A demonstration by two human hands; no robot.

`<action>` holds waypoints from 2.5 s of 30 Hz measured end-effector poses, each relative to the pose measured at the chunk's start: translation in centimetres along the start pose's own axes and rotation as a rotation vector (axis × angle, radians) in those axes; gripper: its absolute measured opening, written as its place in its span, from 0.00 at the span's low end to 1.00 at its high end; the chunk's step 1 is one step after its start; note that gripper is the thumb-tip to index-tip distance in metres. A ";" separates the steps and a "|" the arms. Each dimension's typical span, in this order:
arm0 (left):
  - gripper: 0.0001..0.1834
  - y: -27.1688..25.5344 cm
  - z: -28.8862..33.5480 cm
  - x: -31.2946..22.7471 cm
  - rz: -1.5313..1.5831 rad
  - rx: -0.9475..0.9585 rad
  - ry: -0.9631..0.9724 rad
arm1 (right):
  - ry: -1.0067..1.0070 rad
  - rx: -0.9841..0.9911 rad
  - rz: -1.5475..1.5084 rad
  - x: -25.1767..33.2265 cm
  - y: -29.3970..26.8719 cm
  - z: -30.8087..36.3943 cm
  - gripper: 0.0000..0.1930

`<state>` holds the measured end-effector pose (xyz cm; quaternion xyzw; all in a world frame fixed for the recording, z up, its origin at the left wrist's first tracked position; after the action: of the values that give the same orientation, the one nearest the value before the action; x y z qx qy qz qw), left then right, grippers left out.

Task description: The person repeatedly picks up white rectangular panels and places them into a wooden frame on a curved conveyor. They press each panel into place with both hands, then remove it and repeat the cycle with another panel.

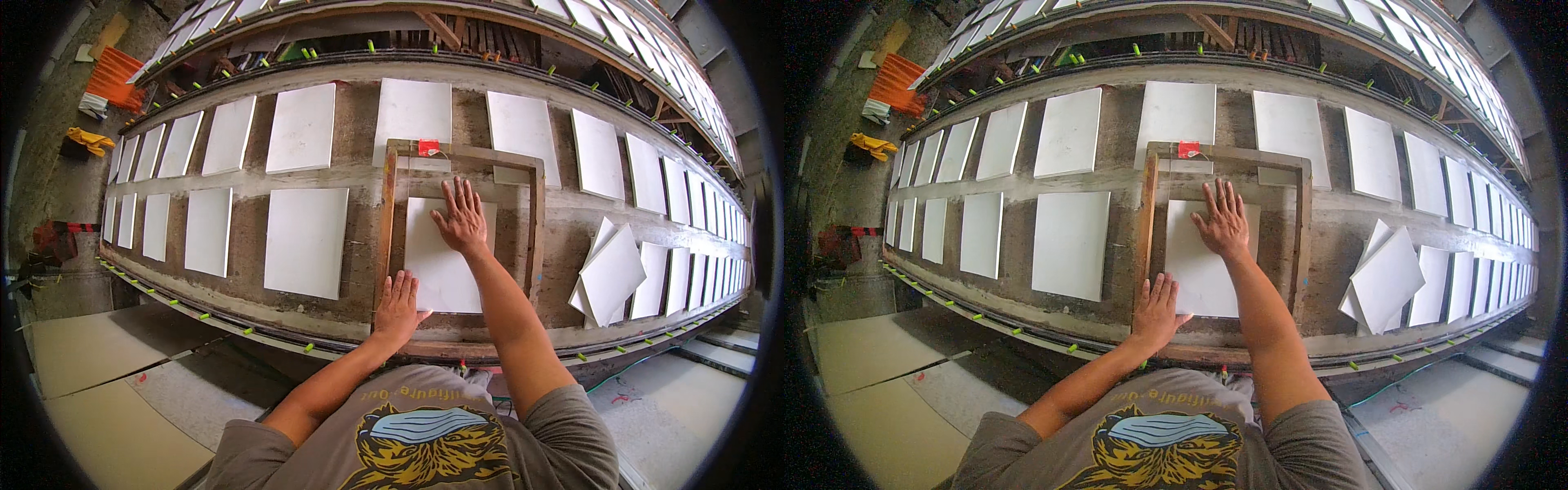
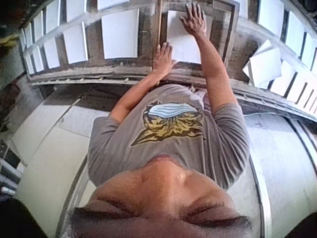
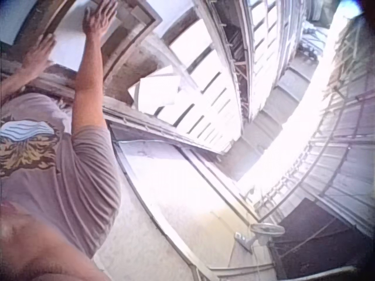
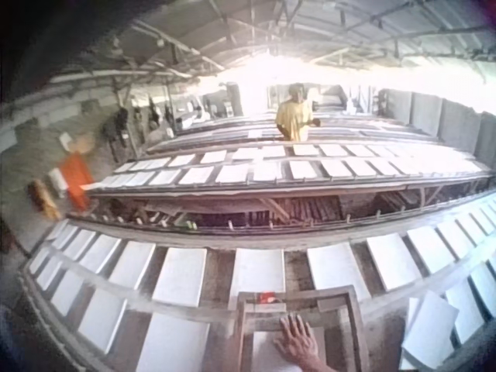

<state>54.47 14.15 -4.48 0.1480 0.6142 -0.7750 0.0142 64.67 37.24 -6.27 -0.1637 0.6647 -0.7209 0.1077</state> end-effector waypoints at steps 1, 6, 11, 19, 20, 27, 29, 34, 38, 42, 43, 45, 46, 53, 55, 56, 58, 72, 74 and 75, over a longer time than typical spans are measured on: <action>0.44 0.0 -0.1 -0.1 0.017 0.004 -0.004 | 0.015 -0.033 0.029 -0.1 0.0 0.4 0.40; 0.48 0.0 -0.2 0.1 0.053 0.009 -0.026 | 0.036 -0.005 0.016 0.0 0.6 8.4 0.42; 0.52 0.2 0.0 0.0 0.069 0.034 -0.032 | 0.014 0.066 -0.014 -0.7 -0.1 10.5 0.46; 0.52 0.4 -0.1 -0.1 0.050 -0.013 -0.016 | 0.197 -0.011 -0.054 -4.5 -0.4 3.5 0.48; 0.52 0.6 0.0 -0.1 0.030 -0.002 -0.018 | 0.187 -0.028 -0.022 -4.3 -0.5 3.7 0.47; 0.53 -0.3 -0.1 -0.2 0.115 0.030 -0.032 | -0.003 0.094 -0.005 0.3 1.9 14.2 0.45; 0.53 -0.4 0.2 0.1 0.150 0.018 -0.027 | -0.024 0.105 0.009 -0.2 1.1 12.7 0.45; 0.57 -0.6 -0.2 -0.1 0.100 -0.014 0.017 | 0.114 0.089 -0.047 -3.8 -0.7 5.5 0.48; 0.59 -1.6 -0.1 -0.3 0.122 -0.009 0.029 | 0.094 -0.086 0.094 -3.3 0.4 6.3 0.45; 0.62 -1.8 -0.2 -0.1 0.117 0.078 -0.034 | -0.164 0.120 0.010 3.6 2.2 12.2 0.40; 0.62 -1.8 -0.2 -0.1 0.118 0.078 -0.046 | -0.202 0.088 -0.009 4.6 2.0 12.5 0.39; 0.62 -1.4 -0.2 -0.2 0.117 0.093 -0.061 | -0.280 0.025 -0.051 6.3 1.8 12.5 0.37; 0.62 -1.4 0.0 -0.1 0.128 0.081 -0.054 | -0.265 0.013 -0.054 6.6 1.4 11.2 0.37; 0.63 -1.2 0.0 -0.2 0.143 0.115 -0.036 | -0.156 -0.064 -0.068 6.4 1.0 2.3 0.35; 0.63 -1.9 -0.2 -0.2 0.128 0.111 -0.029 | -0.157 -0.087 -0.064 6.4 1.3 2.5 0.36; 0.63 -2.1 -0.2 -0.2 0.122 0.114 -0.024 | -0.163 -0.074 -0.057 6.5 1.6 3.2 0.37; 0.63 -2.3 -0.1 -0.1 0.123 0.076 -0.028 | -0.180 -0.025 -0.047 7.5 1.8 5.7 0.37; 0.59 -1.1 -0.1 -0.2 0.106 -0.036 0.030 | -0.228 -0.102 -0.069 6.5 1.0 5.0 0.40; 0.60 -0.9 0.0 0.4 0.113 -0.022 0.020 | -0.169 -0.027 -0.069 5.4 1.1 7.4 0.41; 0.60 -1.1 0.0 0.4 0.115 -0.017 0.017 | -0.124 0.006 -0.069 4.1 1.2 8.7 0.41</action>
<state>53.83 14.45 -3.53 0.1898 0.6111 -0.7665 0.0548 64.11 27.62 -6.52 -0.2307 0.6484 -0.7148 0.1242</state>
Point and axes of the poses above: each hand's wrist, its own z-axis away from the middle knuckle, its own y-axis out of the palm, x = y × z, the point moved 8 cm from there along -z, towards the middle knuckle, and after that the axes turned 9 degrees about z, right-handed, at the moved point
